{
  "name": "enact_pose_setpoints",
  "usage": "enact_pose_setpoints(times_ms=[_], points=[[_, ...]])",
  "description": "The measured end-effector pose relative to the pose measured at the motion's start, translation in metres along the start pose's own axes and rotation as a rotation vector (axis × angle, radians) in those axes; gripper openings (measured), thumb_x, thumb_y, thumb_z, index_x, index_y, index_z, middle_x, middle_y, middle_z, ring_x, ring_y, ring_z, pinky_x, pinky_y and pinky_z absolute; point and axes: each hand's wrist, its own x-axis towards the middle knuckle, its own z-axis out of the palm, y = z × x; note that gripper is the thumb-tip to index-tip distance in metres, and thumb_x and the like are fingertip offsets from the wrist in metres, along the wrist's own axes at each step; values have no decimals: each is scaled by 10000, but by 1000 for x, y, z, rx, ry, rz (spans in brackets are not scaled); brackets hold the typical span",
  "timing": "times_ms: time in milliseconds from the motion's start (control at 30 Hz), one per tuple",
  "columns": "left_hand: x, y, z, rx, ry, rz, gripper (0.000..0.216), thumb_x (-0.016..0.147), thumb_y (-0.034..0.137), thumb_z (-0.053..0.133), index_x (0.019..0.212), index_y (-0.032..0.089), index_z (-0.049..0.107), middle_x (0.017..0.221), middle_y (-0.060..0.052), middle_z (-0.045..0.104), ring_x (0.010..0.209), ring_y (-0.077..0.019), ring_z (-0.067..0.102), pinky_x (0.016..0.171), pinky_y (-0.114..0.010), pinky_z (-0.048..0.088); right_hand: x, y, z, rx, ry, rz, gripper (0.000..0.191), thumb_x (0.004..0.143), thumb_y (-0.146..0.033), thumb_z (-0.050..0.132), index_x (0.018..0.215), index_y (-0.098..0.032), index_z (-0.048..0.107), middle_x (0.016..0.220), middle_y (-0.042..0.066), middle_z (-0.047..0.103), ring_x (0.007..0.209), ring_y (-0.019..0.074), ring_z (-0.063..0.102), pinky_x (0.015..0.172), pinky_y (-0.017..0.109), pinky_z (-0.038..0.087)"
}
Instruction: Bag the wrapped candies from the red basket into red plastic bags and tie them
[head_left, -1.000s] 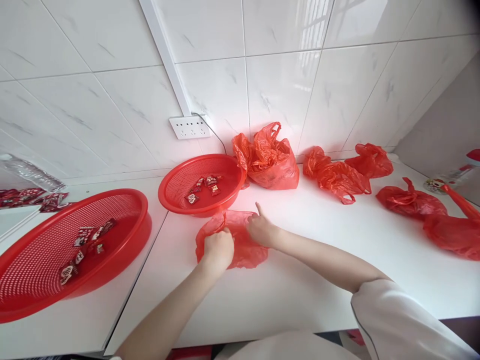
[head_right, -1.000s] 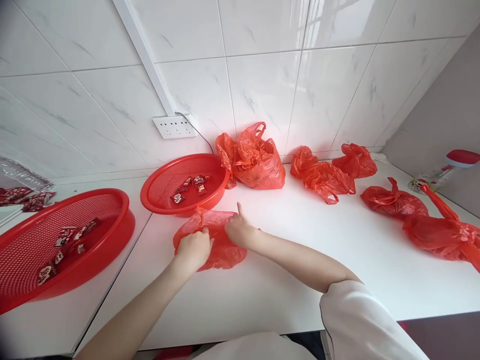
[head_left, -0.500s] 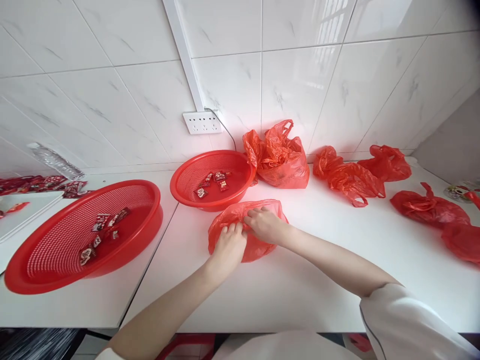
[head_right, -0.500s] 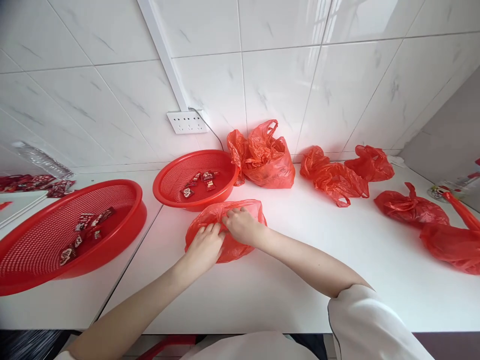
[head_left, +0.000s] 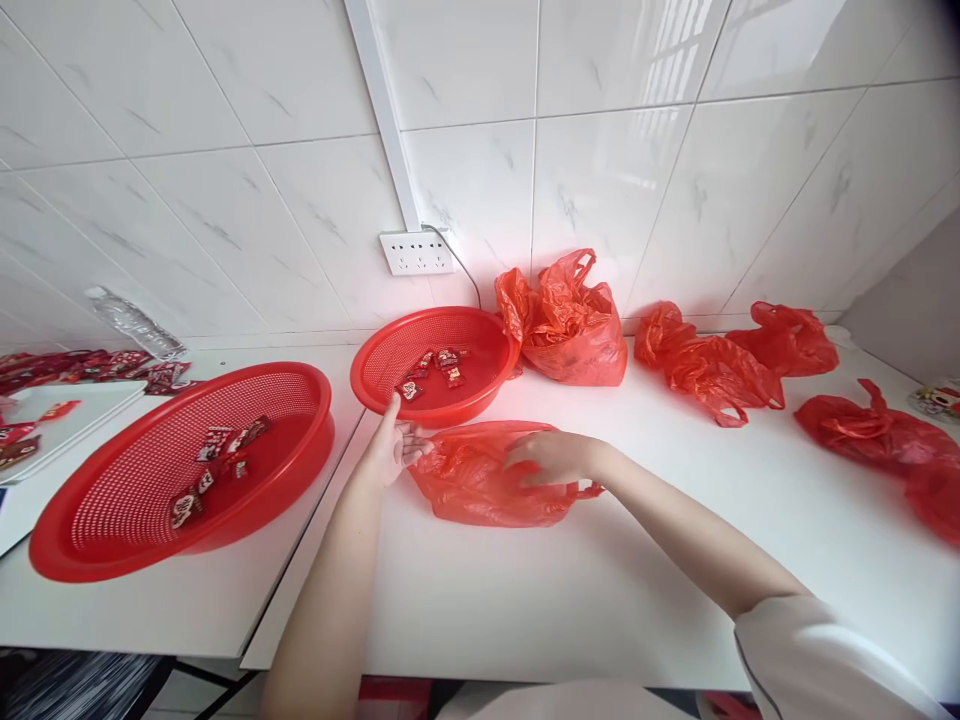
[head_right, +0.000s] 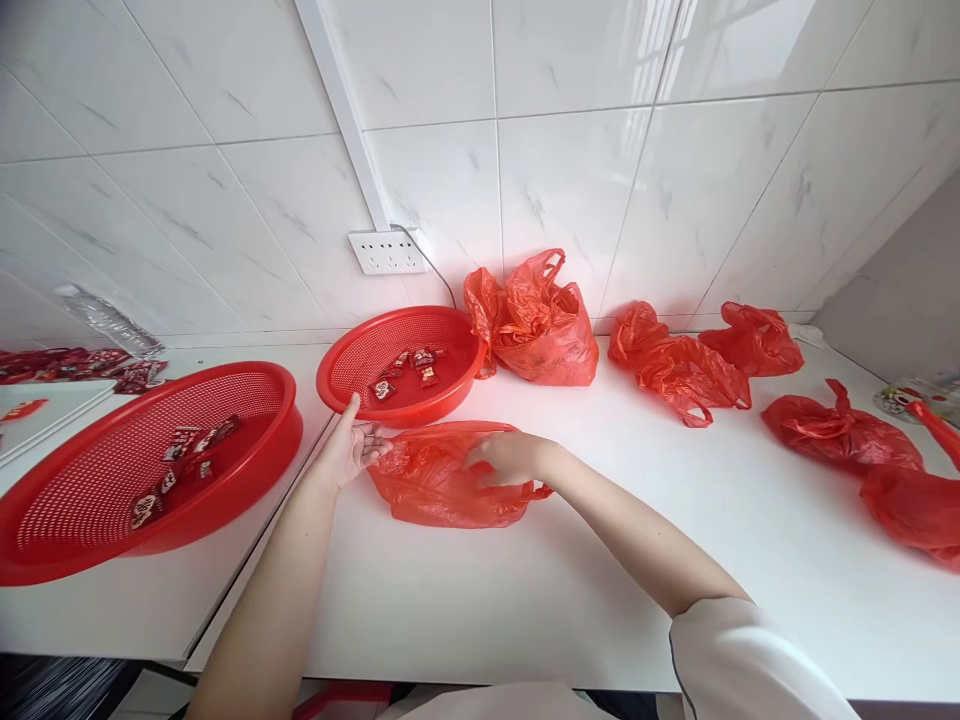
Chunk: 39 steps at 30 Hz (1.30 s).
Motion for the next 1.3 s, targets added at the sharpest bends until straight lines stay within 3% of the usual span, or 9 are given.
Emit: enact_pose_setpoints(times_ms=[67,200,333,533,800,1067,1167,1300], points=[[6,-3,1,-89,78,5,491,832,620,537,686,151,567,581,-99,651,502,-140,651,388,-143,466,0,-11,-8,26,49,-6,399,868,-272,560,1258,-245,643,1250,87,648,1098,282,620,871,373,508],[10,-7,0,-223,22,108,153,844,280,601,857,128,601,786,-127,717,705,-191,731,525,-173,566,-2,-29,-26,68,97,-3,422,873,-330,576,1285,-247,614,1237,70,659,1064,270,641,876,359,504],[10,-12,-3,-352,67,193,74,774,97,557,827,140,587,768,-53,705,625,-135,701,499,-152,558,-6,-38,-37,86,141,-3,450,882,-373,560,1311,-242,592,1298,61,632,1124,265,622,907,343,484],[4,-20,-8,-402,144,268,102,724,116,583,816,158,568,698,7,659,520,-85,625,467,-141,543,-8,-34,-38,83,195,2,386,895,-349,545,1252,-227,624,1247,70,661,1079,263,638,872,353,492],[-4,-33,18,-238,97,598,368,678,264,711,1014,194,577,943,-14,625,735,-174,675,522,-264,607,-12,-26,-44,155,412,-120,255,929,-226,513,1155,-233,630,1149,28,699,981,183,669,864,311,514],[-5,-43,21,-165,76,666,530,711,303,703,1202,238,513,1011,-20,638,821,-202,681,577,-300,624,9,-7,-36,58,650,-134,327,939,-244,514,1262,-206,555,1297,119,577,1175,238,584,1000,415,479],[-7,-45,27,-129,66,640,506,710,302,702,1178,230,523,1098,-40,631,844,-218,686,555,-292,621,17,0,-31,60,626,-141,387,925,-307,557,1296,-198,534,1342,138,546,1219,250,555,1034,429,453],[-10,-50,36,-101,28,605,419,690,319,719,1061,193,571,1053,-50,646,861,-241,685,544,-303,623,26,3,-21,41,450,-142,552,893,-410,609,1381,-189,476,1320,148,578,1219,274,549,1039,464,432]])
